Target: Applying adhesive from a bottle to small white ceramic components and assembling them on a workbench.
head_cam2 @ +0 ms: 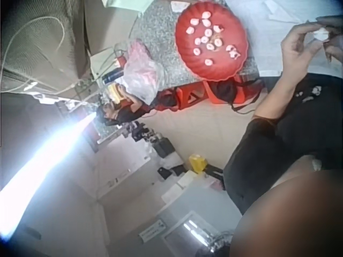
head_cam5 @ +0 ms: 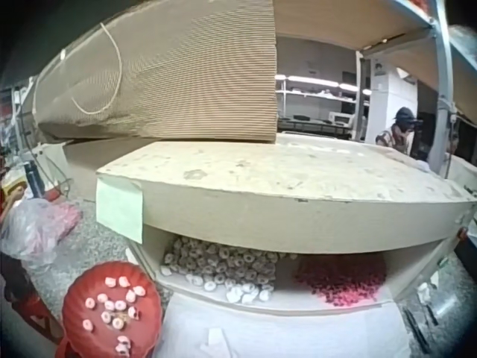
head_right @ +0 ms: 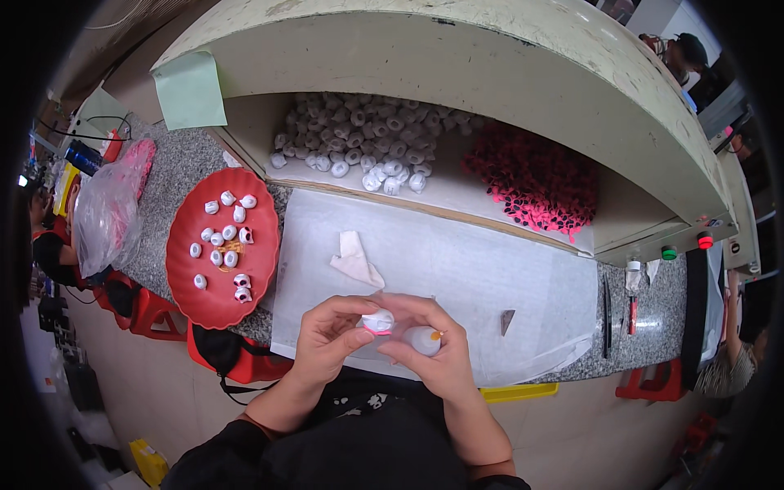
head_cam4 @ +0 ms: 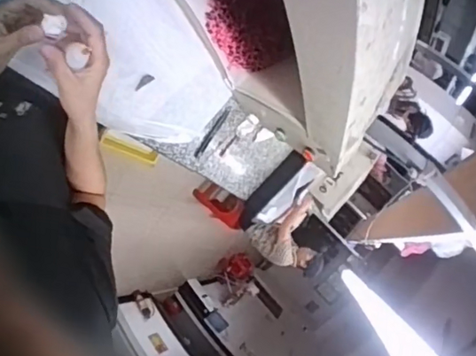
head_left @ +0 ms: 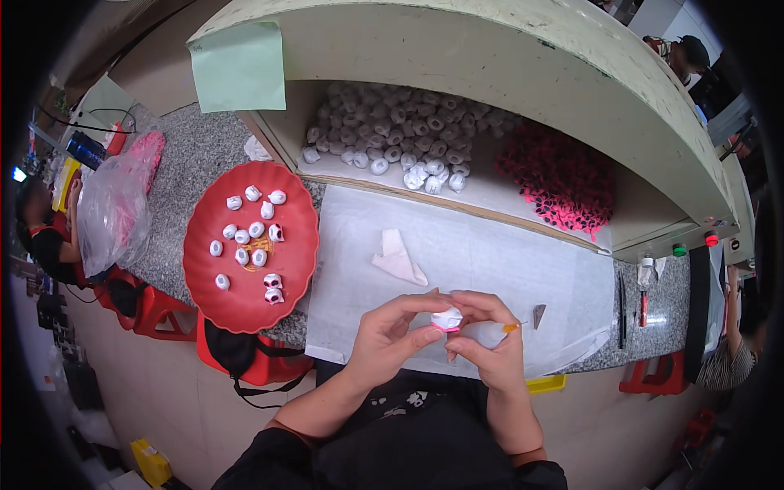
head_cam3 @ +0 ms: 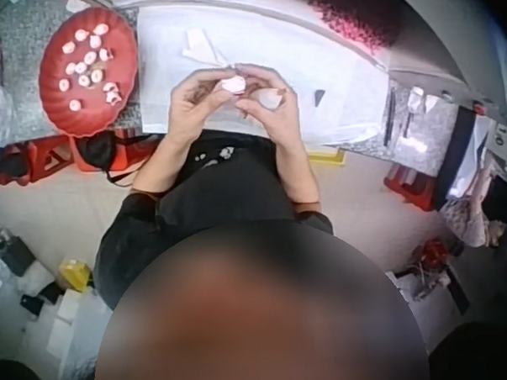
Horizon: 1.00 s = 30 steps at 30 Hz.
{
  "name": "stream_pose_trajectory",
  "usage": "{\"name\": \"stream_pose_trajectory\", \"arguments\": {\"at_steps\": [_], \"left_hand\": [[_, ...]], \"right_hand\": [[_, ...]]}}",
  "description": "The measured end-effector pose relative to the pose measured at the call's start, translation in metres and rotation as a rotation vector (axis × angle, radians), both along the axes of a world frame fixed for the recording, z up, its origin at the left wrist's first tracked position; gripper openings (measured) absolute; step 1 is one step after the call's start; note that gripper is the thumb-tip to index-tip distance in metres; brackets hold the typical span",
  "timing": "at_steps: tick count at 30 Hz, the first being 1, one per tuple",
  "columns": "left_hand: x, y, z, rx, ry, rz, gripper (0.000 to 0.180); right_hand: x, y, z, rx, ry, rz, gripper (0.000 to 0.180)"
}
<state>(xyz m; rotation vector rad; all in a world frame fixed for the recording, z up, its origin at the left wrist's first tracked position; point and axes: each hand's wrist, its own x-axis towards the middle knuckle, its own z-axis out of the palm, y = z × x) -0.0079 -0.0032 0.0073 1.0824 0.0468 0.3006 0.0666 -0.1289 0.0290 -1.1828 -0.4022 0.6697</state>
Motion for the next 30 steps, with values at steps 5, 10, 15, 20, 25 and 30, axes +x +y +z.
{"name": "stream_pose_trajectory", "arguments": {"at_steps": [5,10,15,20,25,30], "left_hand": [[0.003,0.0,-0.003,0.078,-0.045,-0.005,0.023],[0.004,-0.003,-0.004,0.115,-0.058,-0.006,0.022],[0.004,-0.003,-0.004,0.128,-0.066,0.005,0.018],[0.004,-0.001,-0.004,0.147,-0.074,-0.012,0.017],[0.007,0.0,-0.002,0.14,-0.042,-0.054,0.02],[0.005,-0.006,-0.002,0.176,-0.072,0.019,0.022]], "right_hand": [[0.0,-0.004,-0.009,0.071,0.073,0.004,0.027],[0.0,-0.006,-0.012,0.104,0.078,-0.015,0.022],[-0.001,-0.008,-0.012,0.107,0.082,-0.003,0.022],[-0.003,-0.009,-0.012,0.112,0.087,-0.008,0.021],[-0.003,-0.01,-0.014,0.133,0.094,-0.04,0.021],[-0.001,-0.01,-0.011,0.102,0.085,-0.017,0.022]]}}
